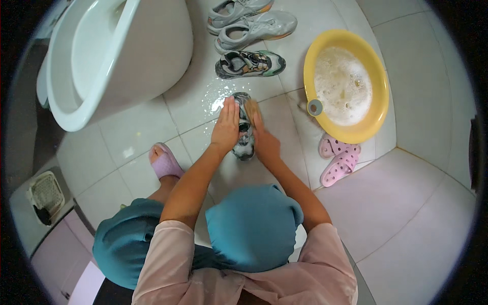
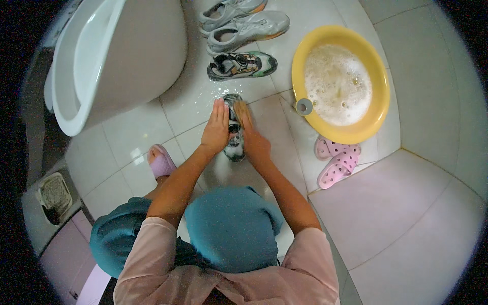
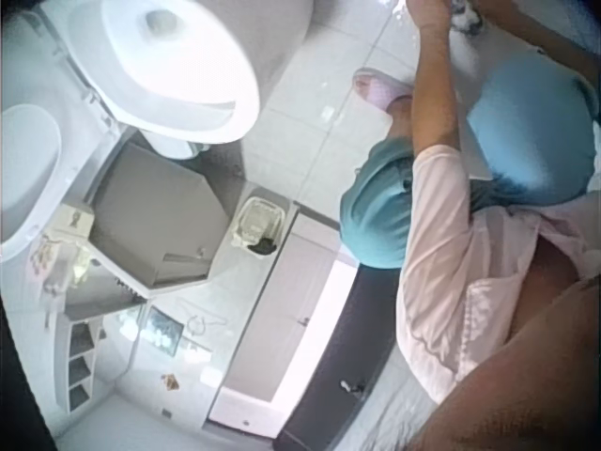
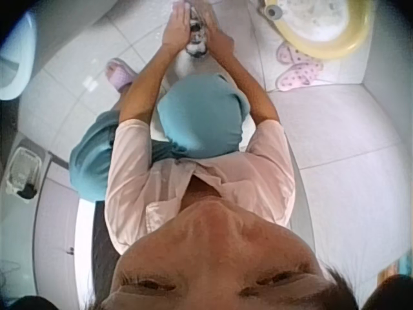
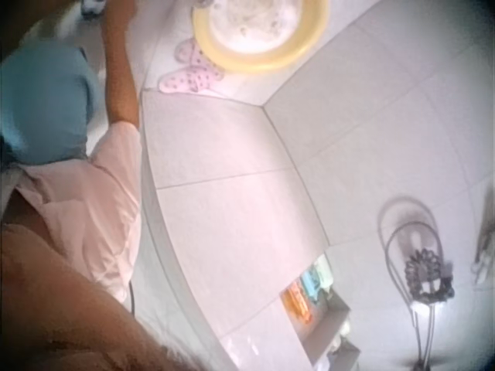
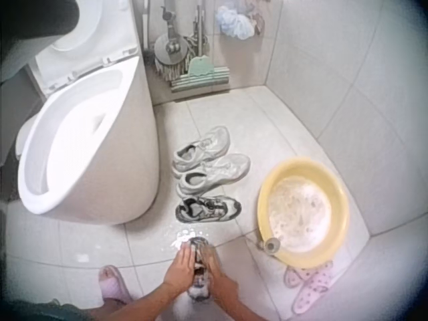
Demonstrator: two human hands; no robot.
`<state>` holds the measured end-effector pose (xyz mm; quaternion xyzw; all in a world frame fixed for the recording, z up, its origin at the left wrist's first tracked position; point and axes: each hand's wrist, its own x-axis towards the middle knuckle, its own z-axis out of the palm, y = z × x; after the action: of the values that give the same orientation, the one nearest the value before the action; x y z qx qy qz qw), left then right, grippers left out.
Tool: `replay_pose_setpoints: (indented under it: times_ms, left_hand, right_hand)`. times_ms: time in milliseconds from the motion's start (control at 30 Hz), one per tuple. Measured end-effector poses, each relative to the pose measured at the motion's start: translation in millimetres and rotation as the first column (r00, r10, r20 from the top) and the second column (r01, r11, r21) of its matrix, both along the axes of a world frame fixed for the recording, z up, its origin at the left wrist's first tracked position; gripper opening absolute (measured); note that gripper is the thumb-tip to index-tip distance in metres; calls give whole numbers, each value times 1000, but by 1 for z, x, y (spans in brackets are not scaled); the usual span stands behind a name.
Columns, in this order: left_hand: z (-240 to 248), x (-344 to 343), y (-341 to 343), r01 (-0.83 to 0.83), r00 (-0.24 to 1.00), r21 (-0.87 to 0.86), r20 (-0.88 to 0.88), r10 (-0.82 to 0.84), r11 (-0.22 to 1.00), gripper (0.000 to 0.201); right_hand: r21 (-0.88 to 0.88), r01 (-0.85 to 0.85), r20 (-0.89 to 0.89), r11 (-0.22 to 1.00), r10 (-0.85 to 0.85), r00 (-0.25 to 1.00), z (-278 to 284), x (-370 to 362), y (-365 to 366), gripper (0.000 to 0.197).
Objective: The person washes a shoe by scrubbing it with a handheld brush, dipping the brush into a yellow basin filled with soapy water.
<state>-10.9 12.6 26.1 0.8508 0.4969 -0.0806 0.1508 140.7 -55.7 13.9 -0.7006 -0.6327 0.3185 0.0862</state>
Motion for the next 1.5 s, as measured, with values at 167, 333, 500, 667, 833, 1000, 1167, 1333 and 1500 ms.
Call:
replay_pose_setpoints:
  times_ms: [167, 333, 500, 667, 833, 1000, 1167, 1333, 1500]
  left_hand:
    - [-11, 1, -5, 46, 998, 73, -49, -42, 996, 98]
    - [-7, 11, -1, 28, 998, 45, 60, -31, 999, 98]
    - [-21, -5, -9, 58, 997, 157, -49, -51, 986, 97]
    - [-25, 11, -4, 56, 996, 253, -77, -37, 966, 97]
    - [-12, 7, -5, -43, 999, 37, 14, 43, 998, 101]
    - [-13, 10, -9, -22, 998, 87, -53, 26, 996, 101]
    - [-8, 19, -6, -3, 998, 71, -56, 7, 997, 100]
    - [-15, 11, -9, -70, 997, 72, -29, 72, 995, 103]
    - [-10, 23, -5, -50, 998, 59, -44, 53, 997, 103]
  right_hand:
    - [-43, 14, -30, 999, -15, 999, 7, -2, 14, 62]
    - [46, -19, 4, 999, 18, 1000, 6, -1, 54, 60]
    - [-21, -27, -51, 999, 26, 998, 3, -2, -5, 58]
    - [29, 88, -117, 996, -84, 990, 4, -7, 45, 57]
    - [-31, 77, -106, 997, -80, 991, -1, 4, 4, 58]
    - [-91, 137, -193, 986, -152, 969, 8, 5, 3, 56]
    - [-64, 85, -137, 994, -93, 986, 2, 9, 66, 55]
    - [280, 69, -406, 958, 53, 912, -32, 32, -39, 54]
    - [35, 129, -380, 991, -106, 919, -26, 26, 26, 56]
